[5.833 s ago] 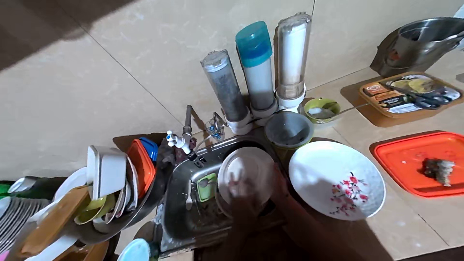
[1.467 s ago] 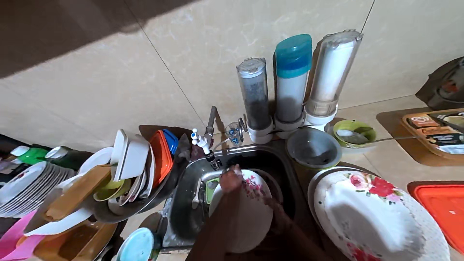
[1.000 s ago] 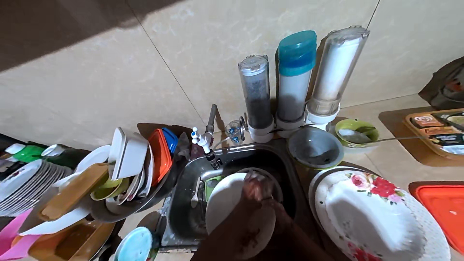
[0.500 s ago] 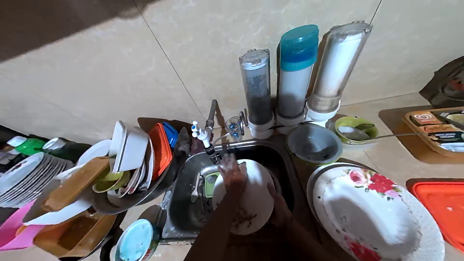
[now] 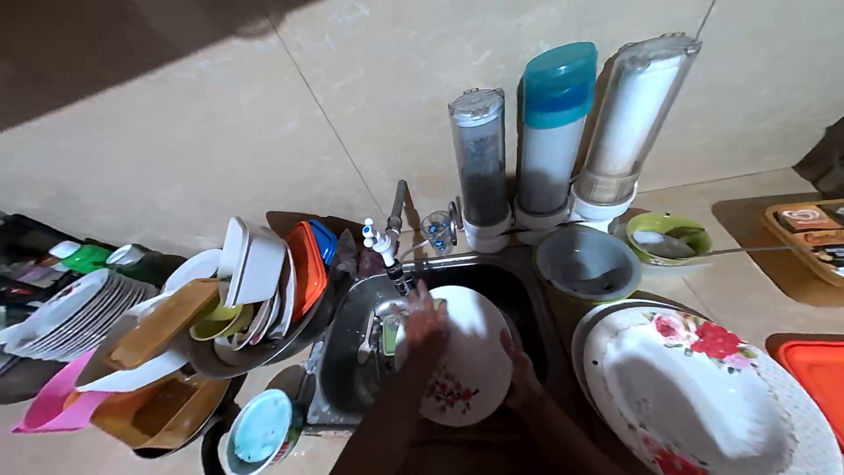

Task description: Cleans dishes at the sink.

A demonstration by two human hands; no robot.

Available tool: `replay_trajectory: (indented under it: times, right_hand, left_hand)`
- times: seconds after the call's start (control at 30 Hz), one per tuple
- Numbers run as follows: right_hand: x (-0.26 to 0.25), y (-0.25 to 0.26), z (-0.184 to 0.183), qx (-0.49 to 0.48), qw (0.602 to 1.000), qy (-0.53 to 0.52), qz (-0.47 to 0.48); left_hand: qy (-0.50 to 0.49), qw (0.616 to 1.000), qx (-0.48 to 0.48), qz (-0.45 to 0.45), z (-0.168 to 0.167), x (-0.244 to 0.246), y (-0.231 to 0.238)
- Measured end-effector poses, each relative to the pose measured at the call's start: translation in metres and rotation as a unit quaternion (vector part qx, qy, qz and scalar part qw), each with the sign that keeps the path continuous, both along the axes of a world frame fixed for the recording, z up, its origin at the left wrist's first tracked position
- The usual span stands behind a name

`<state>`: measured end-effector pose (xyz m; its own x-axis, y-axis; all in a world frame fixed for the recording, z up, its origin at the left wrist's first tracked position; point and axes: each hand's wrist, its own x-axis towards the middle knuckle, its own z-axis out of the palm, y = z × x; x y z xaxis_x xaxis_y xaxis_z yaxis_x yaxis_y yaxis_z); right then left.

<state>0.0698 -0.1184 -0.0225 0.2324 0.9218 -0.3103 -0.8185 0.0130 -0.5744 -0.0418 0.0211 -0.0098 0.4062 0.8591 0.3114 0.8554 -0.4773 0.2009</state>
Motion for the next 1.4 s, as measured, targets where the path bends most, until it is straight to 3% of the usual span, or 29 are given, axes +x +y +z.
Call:
replay_trajectory:
  times: [0.1,0.2,0.27,0.33,0.43,0.53,0.6,0.67,0.73,0.83,0.93,1.0,1.07,1.13,1.23,1.3,1.4]
  right_hand:
    - [0.002,0.001,-0.002,0.052,0.998,0.005,-0.021]
    - [0.017,0.003,-0.015,0.118,0.99,0.015,-0.074]
    - [0.019,-0.001,-0.013,0.084,0.993,0.03,-0.077]
    - [0.014,-0.005,0.001,0.014,0.998,0.005,-0.062]
    - [0.006,-0.005,0.007,-0.006,1.0,-0.012,-0.019]
    - [0.008,-0.005,-0.002,0.047,0.999,-0.017,0.0]
    - [0.013,-0.004,-0.008,0.066,0.997,-0.026,-0.025]
    - [0.021,-0.003,-0.01,0.05,0.997,-0.016,-0.049]
    - [0.023,-0.001,-0.01,0.032,0.996,-0.008,-0.087]
    - [0.021,0.006,-0.01,0.036,0.993,-0.001,-0.109]
    - [0.022,0.012,-0.015,-0.004,0.994,-0.098,-0.045]
    - [0.021,0.015,-0.021,-0.057,0.984,-0.169,-0.012]
    - [0.022,0.015,-0.02,-0.069,0.984,-0.164,-0.001]
    - [0.024,0.012,-0.018,-0.049,0.988,-0.146,-0.005]
    - [0.025,0.001,-0.007,-0.016,0.989,-0.138,-0.046]
    - [0.027,-0.001,-0.007,-0.022,0.985,-0.163,-0.06]
    - [0.03,0.0,-0.01,-0.068,0.969,-0.228,-0.074]
  left_hand:
    - [-0.029,0.985,-0.008,-0.173,-0.009,0.039,-0.043]
    - [-0.004,0.955,-0.052,-0.291,-0.019,0.022,-0.077]
    - [0.03,0.97,0.006,-0.241,-0.03,-0.008,-0.057]
    - [0.024,0.99,0.049,-0.127,-0.03,-0.031,-0.023]
    - [0.018,0.999,0.028,-0.007,-0.011,-0.013,-0.005]
    - [-0.056,0.993,0.024,-0.106,-0.017,0.03,-0.032]
    - [-0.057,0.975,-0.044,-0.208,-0.02,0.038,-0.068]
    - [-0.016,0.944,-0.151,-0.294,-0.018,0.018,-0.093]
    - [0.03,0.912,-0.198,-0.357,-0.017,-0.014,-0.095]
    - [0.014,0.916,-0.135,-0.378,0.004,-0.051,-0.089]
    - [-0.19,0.92,-0.139,-0.314,0.058,-0.057,-0.087]
    - [-0.375,0.879,-0.158,-0.248,0.079,-0.056,-0.075]
    - [-0.483,0.845,-0.185,-0.138,0.085,-0.059,-0.063]
    - [-0.444,0.88,-0.163,-0.039,0.081,-0.073,-0.052]
    - [-0.261,0.956,-0.121,0.053,0.071,-0.12,-0.046]
    - [-0.205,0.965,-0.098,0.129,0.071,-0.161,-0.048]
    - [-0.103,0.949,-0.102,0.278,0.076,-0.23,-0.042]
